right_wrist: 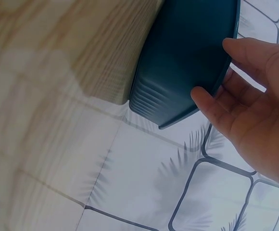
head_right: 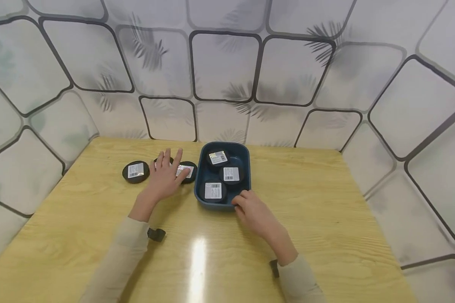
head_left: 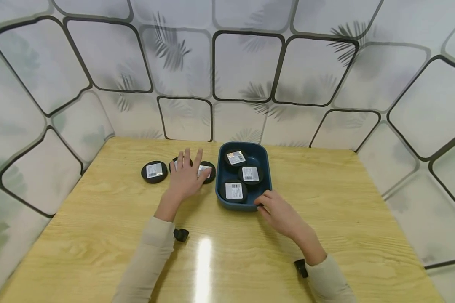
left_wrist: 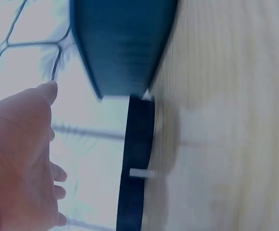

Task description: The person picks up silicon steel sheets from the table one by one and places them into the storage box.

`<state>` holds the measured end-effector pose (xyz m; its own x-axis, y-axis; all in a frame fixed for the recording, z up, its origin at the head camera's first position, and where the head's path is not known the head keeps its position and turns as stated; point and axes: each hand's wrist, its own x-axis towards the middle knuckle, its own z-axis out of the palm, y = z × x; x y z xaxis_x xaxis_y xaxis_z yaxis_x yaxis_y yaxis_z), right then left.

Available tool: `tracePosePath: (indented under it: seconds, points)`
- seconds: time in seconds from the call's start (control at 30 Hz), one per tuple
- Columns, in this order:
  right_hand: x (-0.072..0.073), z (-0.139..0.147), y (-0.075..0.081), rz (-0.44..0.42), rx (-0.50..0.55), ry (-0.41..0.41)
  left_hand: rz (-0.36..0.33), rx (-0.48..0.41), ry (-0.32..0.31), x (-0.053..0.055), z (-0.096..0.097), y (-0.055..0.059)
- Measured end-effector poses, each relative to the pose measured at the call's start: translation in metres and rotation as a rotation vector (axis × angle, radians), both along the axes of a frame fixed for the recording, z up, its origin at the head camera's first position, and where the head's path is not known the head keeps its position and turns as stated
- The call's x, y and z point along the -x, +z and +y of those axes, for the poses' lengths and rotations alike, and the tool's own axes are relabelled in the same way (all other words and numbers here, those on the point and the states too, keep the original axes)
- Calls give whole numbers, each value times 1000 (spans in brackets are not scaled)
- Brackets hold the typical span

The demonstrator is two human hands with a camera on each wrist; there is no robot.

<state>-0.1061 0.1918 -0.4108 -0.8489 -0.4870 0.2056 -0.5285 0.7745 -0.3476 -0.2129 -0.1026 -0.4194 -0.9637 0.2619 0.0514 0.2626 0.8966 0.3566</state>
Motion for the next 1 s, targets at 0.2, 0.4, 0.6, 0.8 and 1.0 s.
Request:
tracePosePath:
  seconds: [0.2, 0.4, 0.6, 0.8, 1.0]
  points:
    - [6, 4, 4, 14, -9, -7, -1, -3, 82, 1, -33, 2]
    - [5, 3, 0, -23, -13, -7, -13, 5, 144, 6, -60, 3]
    - [-2, 2, -1, -36, -15, -15, -30, 14, 210, 5, -82, -2]
    - [-1, 1, 0, -20, -9, -19, -60, 25, 241, 5, -98, -2]
    - [0, 0, -1, -26, -2, -21, -118, 30, 226, 4, -102, -5]
